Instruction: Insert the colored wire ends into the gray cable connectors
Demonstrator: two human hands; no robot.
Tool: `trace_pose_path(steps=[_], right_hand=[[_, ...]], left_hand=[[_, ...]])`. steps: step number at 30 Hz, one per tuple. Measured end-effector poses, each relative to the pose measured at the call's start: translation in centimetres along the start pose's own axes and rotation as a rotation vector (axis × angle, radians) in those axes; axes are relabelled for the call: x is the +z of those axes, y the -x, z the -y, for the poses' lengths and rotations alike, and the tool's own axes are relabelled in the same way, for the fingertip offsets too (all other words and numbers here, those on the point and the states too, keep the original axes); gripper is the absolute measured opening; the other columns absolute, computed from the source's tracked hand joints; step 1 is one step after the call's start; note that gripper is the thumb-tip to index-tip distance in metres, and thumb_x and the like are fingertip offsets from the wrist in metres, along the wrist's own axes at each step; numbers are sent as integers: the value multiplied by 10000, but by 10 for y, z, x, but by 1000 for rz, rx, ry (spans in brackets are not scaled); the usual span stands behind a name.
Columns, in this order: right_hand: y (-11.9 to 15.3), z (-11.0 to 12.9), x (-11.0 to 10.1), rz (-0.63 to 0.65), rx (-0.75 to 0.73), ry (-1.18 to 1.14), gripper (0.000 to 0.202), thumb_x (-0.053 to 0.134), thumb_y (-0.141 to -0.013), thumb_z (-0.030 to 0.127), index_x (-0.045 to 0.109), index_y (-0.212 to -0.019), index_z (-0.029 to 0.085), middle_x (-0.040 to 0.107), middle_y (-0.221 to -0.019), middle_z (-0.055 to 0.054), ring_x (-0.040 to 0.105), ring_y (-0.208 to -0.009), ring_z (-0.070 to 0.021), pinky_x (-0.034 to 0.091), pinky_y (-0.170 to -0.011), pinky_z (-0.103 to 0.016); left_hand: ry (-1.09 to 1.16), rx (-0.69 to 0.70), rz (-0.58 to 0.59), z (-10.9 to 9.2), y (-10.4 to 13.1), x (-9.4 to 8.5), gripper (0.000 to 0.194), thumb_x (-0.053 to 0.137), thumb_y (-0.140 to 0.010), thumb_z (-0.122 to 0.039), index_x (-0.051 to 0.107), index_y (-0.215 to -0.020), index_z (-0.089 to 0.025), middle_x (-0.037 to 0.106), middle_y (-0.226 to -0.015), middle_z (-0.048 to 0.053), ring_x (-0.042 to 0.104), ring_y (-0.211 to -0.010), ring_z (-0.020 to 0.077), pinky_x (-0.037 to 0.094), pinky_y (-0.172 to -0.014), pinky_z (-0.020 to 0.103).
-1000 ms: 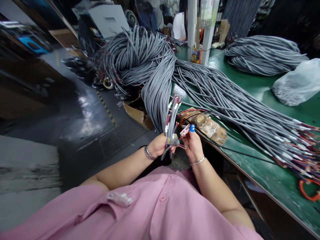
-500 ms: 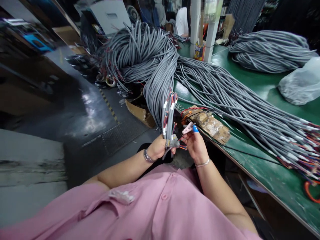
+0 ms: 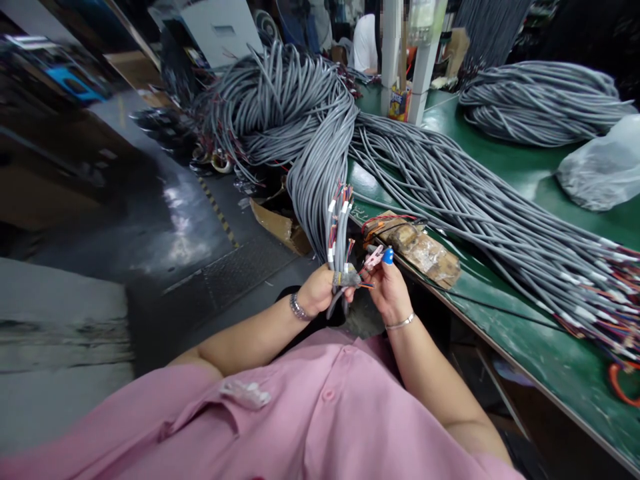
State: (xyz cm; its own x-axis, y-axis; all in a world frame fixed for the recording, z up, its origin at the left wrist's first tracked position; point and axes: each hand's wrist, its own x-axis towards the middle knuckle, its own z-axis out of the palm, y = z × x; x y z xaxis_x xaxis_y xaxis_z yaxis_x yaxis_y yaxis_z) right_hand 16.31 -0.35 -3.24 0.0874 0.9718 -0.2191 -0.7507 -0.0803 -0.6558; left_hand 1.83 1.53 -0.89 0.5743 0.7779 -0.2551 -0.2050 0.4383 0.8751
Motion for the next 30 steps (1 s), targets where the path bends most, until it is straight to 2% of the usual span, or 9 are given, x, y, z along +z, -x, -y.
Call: trace_pose_path(steps=[4,9,17,24,30], right_hand=[[1,1,3,-5,-21,16,338,700,-728,555,646,-787,226,659,-721,0,568,-580,-134,520,-582,-292],[2,1,3,49,-7,-65,310,678,-767,527,649,-848,230,666,-689,-4,607,-621,-156,540,-578,-296],[1,-1,1,103,17,-130,287,644,-810,500,644,-817,213,671,-708,-4,591,-570,-134,550,-559,-292],[-1,-4,-5,89,20,-113,316,646,-806,506,635,-811,191,648,-689,-2,578,-552,-123,517,-521,-260],[-1,-1,0,113,-3,-99,332,670,-784,514,627,-758,185,632,-678,10,570,-527,-114,522,-524,-268]], left_hand=[[-42,-6,9,0,0,1,290,734,-625,-350,586,-567,-107,563,-445,26,527,-380,112,407,-419,217],[-49,14,26,0,2,2,282,716,-651,-341,585,-563,-108,565,-453,31,528,-388,114,406,-427,221],[-76,2,0,1,-3,3,299,716,-661,-361,595,-567,-104,556,-442,25,519,-376,111,415,-428,228],[-66,-1,1,2,-2,1,288,735,-656,-348,598,-588,-103,560,-457,17,519,-386,105,416,-431,222],[-65,-8,-19,1,-4,4,288,733,-645,-344,593,-570,-104,551,-439,18,509,-362,110,409,-412,228]])
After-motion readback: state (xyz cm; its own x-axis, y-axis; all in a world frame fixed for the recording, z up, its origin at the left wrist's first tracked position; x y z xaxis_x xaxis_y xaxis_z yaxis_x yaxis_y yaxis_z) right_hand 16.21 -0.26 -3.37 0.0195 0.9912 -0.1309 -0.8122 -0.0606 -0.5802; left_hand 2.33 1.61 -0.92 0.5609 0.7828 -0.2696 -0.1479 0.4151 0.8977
